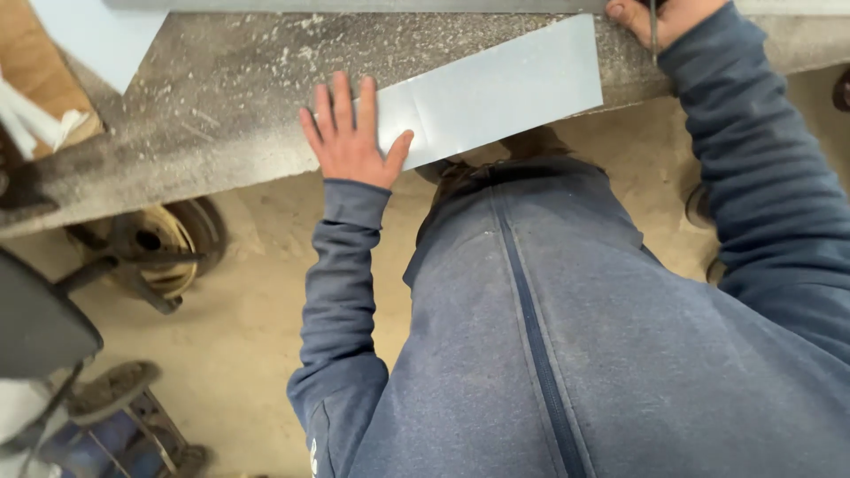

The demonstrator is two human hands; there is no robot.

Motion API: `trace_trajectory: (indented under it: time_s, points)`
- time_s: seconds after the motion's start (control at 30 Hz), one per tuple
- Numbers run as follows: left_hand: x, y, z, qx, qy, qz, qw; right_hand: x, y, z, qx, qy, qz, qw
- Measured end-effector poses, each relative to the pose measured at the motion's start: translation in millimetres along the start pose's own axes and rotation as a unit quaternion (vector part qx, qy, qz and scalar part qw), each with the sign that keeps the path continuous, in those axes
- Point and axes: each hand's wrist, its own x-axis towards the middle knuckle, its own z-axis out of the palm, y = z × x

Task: The recorder is measuring, marking, and cutting white plastic insulation sheets on a workbench.

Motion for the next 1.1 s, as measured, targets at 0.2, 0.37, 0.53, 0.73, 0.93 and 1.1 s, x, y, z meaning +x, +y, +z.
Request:
trace_trajectory:
  time_s: [0.2, 0.37, 0.53, 0.73, 0.93, 1.1]
  points:
    - [-28.1, 20.9, 17.8, 0.026, 0.025, -0.115, 0.993, 12.8, 5.4, -59.4, 0.075, 0.001, -0.161, 0.984]
    - [-61.3, 42.1, 49.3, 0.055, 0.122, -0.275, 0.952, -12.2, 48.1, -93.7, 0.025, -0.038, -0.207, 0.977]
    - [-85.4, -4.6, 87.4, -0.362, 0.374, -0.388, 0.761, -17.9, 69.7, -97.6, 0.052, -0.121, -0.218, 0.967]
    - [-171.5, -46.9, 146.8, -0.494, 0.428, -0.268, 0.708, -1.6, 76.9, -85.3, -0.036, -0.076, -0.311, 0.947]
    - [-162.2, 114.4, 84.5, -0.440, 0.592, -0.448, 0.505, -2.2, 75.2, -81.2, -0.034, -0.042, -0.305, 0.951]
    - [-56.5, 182.6, 124.7, -0.555, 0.515, -0.392, 0.522, 2.7, 68.9, -84.2, -0.049, -0.038, -0.308, 0.949]
